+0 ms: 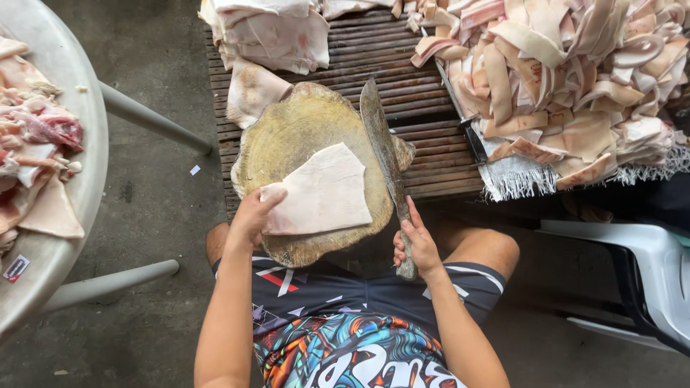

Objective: The person slices rectangular pieces of pork skin into thin strips using a large cleaver on a wooden cutting board.

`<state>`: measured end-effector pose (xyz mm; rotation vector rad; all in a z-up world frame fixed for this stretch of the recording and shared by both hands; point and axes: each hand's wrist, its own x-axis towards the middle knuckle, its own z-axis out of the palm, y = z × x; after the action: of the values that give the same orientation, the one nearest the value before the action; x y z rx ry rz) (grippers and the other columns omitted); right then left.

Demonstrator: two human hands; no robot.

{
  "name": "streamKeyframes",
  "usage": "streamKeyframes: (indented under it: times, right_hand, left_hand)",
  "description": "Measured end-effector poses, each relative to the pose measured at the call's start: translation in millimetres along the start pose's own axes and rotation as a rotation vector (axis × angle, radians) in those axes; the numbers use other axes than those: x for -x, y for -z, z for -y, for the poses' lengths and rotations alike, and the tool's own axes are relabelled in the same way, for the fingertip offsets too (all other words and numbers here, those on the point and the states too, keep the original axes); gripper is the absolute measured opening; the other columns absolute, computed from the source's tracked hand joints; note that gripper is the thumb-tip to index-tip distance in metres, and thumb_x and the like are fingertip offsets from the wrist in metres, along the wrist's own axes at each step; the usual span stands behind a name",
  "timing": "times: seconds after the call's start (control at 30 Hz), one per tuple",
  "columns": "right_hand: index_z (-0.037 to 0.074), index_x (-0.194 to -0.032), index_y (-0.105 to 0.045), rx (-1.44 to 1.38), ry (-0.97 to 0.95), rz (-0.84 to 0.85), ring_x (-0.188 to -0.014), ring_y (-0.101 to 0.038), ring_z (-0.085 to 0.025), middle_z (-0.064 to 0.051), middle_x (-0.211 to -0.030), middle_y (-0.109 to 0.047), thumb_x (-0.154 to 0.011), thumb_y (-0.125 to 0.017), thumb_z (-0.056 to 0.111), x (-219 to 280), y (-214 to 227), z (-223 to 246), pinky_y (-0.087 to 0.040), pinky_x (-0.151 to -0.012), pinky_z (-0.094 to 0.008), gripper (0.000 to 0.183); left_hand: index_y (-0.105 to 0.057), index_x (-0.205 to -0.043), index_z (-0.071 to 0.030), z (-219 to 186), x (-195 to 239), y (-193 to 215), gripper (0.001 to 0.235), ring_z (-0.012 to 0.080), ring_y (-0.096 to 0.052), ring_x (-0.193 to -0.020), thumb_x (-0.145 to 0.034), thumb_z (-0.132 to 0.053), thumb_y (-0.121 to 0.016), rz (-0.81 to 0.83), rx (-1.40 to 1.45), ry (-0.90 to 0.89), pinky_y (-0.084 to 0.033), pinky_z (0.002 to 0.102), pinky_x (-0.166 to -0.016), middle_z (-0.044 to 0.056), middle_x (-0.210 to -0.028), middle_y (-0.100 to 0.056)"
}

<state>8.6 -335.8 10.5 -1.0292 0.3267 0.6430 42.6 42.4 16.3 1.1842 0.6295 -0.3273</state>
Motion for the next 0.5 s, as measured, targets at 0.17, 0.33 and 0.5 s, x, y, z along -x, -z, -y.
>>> streamKeyframes:
  times: [0.17,0.33,0.5]
  right_hand:
    - [0.032,-0.165,-0.023,0.560,0.145,-0.127,-0.049,-0.049,-0.011,-0.004,-0.065,-0.051,-0.102,-0.051,0.019,21.0,-34.6,12.3,-0.050,-0.048,-0.030,0.069]
    - [0.021,-0.158,-0.043,0.982,0.627,-0.098,-0.067,-0.066,-0.016,-0.011,-0.087,-0.071,-0.104,-0.058,0.016,49.7,-60.0,7.5,-0.056,-0.069,-0.034,0.056]
    - [0.024,-0.155,-0.046,1.142,0.574,-0.081,-0.069,-0.067,-0.029,-0.014,-0.082,-0.068,-0.101,-0.060,0.017,35.7,-73.4,-7.2,-0.056,-0.070,-0.036,0.056]
  left_hand:
    - [-0.071,-0.115,0.005,3.1,-1.2,-25.5,0.028,0.0233,-0.068,-0.070,-0.096,-0.015,-0.070,-0.302,-0.158,0.026,-0.055,0.037,-0.063,0.015,-0.090,-0.075]
    - [-0.067,-0.122,0.007,53.1,28.7,-35.9,0.033,0.0198,-0.075,-0.091,-0.095,-0.011,-0.069,-0.392,0.341,-0.188,-0.064,0.033,-0.079,0.014,-0.109,-0.076]
    - [-0.065,-0.131,0.004,79.5,35.8,-34.5,0.036,0.0196,-0.071,-0.098,-0.097,-0.008,-0.066,-0.341,0.413,-0.212,-0.060,0.033,-0.085,0.013,-0.115,-0.074]
